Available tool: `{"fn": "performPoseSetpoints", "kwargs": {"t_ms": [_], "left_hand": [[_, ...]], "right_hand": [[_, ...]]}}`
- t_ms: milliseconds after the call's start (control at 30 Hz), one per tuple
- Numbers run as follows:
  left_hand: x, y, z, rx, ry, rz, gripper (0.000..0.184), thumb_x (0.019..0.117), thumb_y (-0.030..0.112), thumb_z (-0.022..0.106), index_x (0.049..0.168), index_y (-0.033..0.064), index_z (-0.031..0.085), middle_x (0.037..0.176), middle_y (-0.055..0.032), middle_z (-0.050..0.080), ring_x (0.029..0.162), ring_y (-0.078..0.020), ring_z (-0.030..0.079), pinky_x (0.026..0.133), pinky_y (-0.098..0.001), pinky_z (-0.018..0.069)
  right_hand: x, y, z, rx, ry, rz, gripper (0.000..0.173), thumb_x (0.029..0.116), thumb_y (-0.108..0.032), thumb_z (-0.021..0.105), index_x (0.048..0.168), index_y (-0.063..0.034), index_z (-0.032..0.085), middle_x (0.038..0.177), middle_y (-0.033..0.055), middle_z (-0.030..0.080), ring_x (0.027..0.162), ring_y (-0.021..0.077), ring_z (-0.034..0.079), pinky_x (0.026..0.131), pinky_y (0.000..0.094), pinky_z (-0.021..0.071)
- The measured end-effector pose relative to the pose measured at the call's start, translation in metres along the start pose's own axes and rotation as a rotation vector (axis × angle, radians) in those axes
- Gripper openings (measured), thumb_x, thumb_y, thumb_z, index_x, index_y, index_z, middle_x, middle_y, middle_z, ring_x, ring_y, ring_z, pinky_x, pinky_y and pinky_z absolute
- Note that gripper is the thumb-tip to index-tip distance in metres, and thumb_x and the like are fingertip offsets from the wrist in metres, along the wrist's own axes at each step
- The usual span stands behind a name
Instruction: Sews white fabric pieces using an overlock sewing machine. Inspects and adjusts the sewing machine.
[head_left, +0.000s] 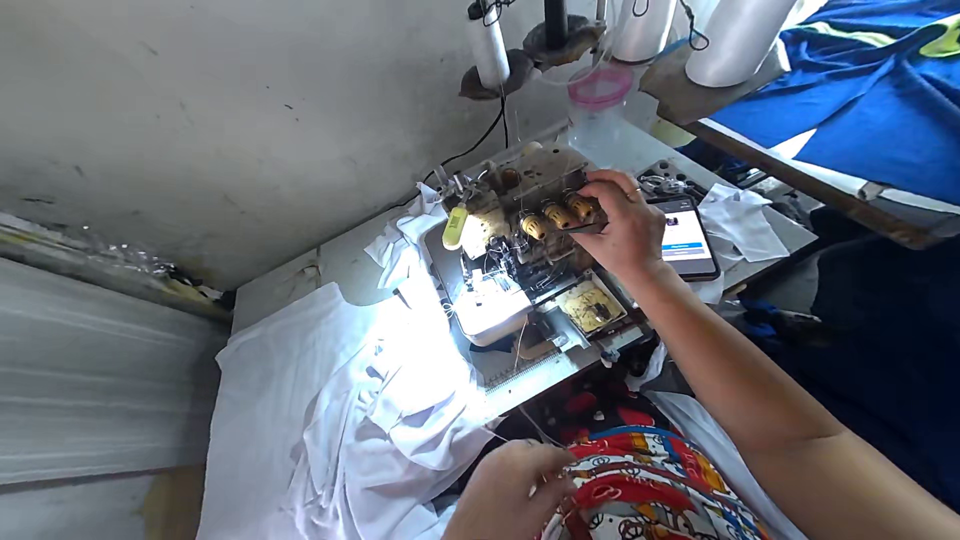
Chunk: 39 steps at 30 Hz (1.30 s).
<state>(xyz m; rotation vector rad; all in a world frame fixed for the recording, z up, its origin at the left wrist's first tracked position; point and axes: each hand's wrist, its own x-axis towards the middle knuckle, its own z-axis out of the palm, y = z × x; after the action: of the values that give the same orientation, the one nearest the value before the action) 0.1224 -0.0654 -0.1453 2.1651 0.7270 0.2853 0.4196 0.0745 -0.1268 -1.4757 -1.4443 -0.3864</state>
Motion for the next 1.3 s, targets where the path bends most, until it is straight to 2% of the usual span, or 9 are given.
{"fn": "performPoseSetpoints", "kwargs": {"t_ms": [100,267,367,500,667,767,900,1033,1300], "left_hand": [[0.009,-0.009,-0.025,0.168,-0.001,-0.279,0.041,0.0920,0.022,0.074,0.128,0.0031,0.069,0.118,-0.0178,0.070,0.085,-0.0280,0.073,0.074,-0.0456,0.0615],[0.060,-0.025,-0.073,0.523,0.714,-0.109,0.018,0.0935,0.017,0.068,0.103,0.0037,0.076,0.099,-0.0148,0.073,0.093,-0.0329,0.069,0.084,-0.0501,0.0551],[0.102,-0.033,-0.084,0.652,0.888,-0.058,0.019,0.0925,0.020,0.068,0.099,0.0056,0.079,0.103,-0.0169,0.073,0.105,-0.0386,0.066,0.092,-0.0562,0.0499],[0.141,-0.049,-0.083,0.598,0.789,-0.251,0.028,0.0966,0.025,0.066,0.117,0.0088,0.076,0.130,-0.0224,0.064,0.126,-0.0486,0.053,0.103,-0.0678,0.0377],[0.141,-0.064,-0.076,0.563,0.916,-0.040,0.014,0.0923,0.016,0.068,0.093,0.0059,0.078,0.117,-0.0190,0.070,0.112,-0.0428,0.064,0.098,-0.0630,0.0447],[0.126,-0.059,-0.076,0.541,0.886,-0.018,0.018,0.0947,0.012,0.063,0.095,0.0018,0.077,0.105,-0.0155,0.075,0.103,-0.0343,0.071,0.094,-0.0554,0.0524],[0.101,-0.053,-0.079,0.454,0.845,-0.096,0.023,0.0962,0.012,0.058,0.096,-0.0034,0.074,0.090,-0.0165,0.072,0.086,-0.0267,0.070,0.081,-0.0428,0.0557],[0.078,-0.048,-0.081,0.061,0.733,-0.183,0.019,0.1024,0.009,0.050,0.104,-0.0026,0.064,0.079,0.0000,0.069,0.066,0.0002,0.064,0.064,-0.0172,0.0535],[0.016,-0.064,-0.101,0.108,0.674,-0.320,0.025,0.1047,0.015,0.048,0.108,-0.0057,0.061,0.077,-0.0015,0.064,0.065,0.0001,0.061,0.063,-0.0184,0.0521]], "right_hand": [[0.001,-0.001,-0.002,0.000,-0.027,0.007,0.034,0.0811,-0.020,0.082,0.107,-0.0006,0.072,0.126,0.0198,0.068,0.092,0.0364,0.072,0.061,0.0507,0.0558],[0.002,-0.003,-0.005,0.011,-0.057,0.030,0.034,0.0823,-0.020,0.082,0.108,-0.0004,0.071,0.127,0.0194,0.067,0.094,0.0371,0.072,0.063,0.0515,0.0558],[0.004,-0.004,-0.007,0.034,-0.089,0.056,0.036,0.0798,-0.015,0.083,0.109,0.0001,0.070,0.131,0.0205,0.065,0.099,0.0383,0.071,0.067,0.0540,0.0566],[0.000,-0.005,-0.021,0.042,-0.201,0.080,0.058,0.0837,-0.025,0.085,0.132,-0.0026,0.059,0.147,0.0215,0.053,0.098,0.0402,0.071,0.067,0.0547,0.0575],[-0.007,0.006,-0.027,0.065,-0.080,-0.114,0.031,0.0933,-0.018,0.073,0.121,-0.0043,0.069,0.129,0.0227,0.062,0.093,0.0339,0.071,0.063,0.0440,0.0579],[-0.007,0.008,-0.023,0.067,-0.074,-0.157,0.017,0.0962,-0.016,0.069,0.108,-0.0062,0.076,0.125,0.0185,0.066,0.084,0.0296,0.071,0.058,0.0418,0.0565],[-0.005,0.010,-0.025,0.084,-0.087,-0.158,0.020,0.0952,-0.018,0.071,0.111,-0.0055,0.075,0.125,0.0187,0.066,0.088,0.0298,0.071,0.063,0.0422,0.0572],[-0.010,0.012,-0.028,0.111,-0.068,-0.136,0.024,0.0947,-0.019,0.072,0.113,-0.0035,0.073,0.126,0.0211,0.065,0.098,0.0308,0.070,0.072,0.0406,0.0585],[-0.015,0.019,-0.034,0.119,-0.040,-0.104,0.025,0.0959,-0.018,0.070,0.113,0.0005,0.072,0.126,0.0245,0.064,0.106,0.0312,0.068,0.081,0.0384,0.0580]]}}
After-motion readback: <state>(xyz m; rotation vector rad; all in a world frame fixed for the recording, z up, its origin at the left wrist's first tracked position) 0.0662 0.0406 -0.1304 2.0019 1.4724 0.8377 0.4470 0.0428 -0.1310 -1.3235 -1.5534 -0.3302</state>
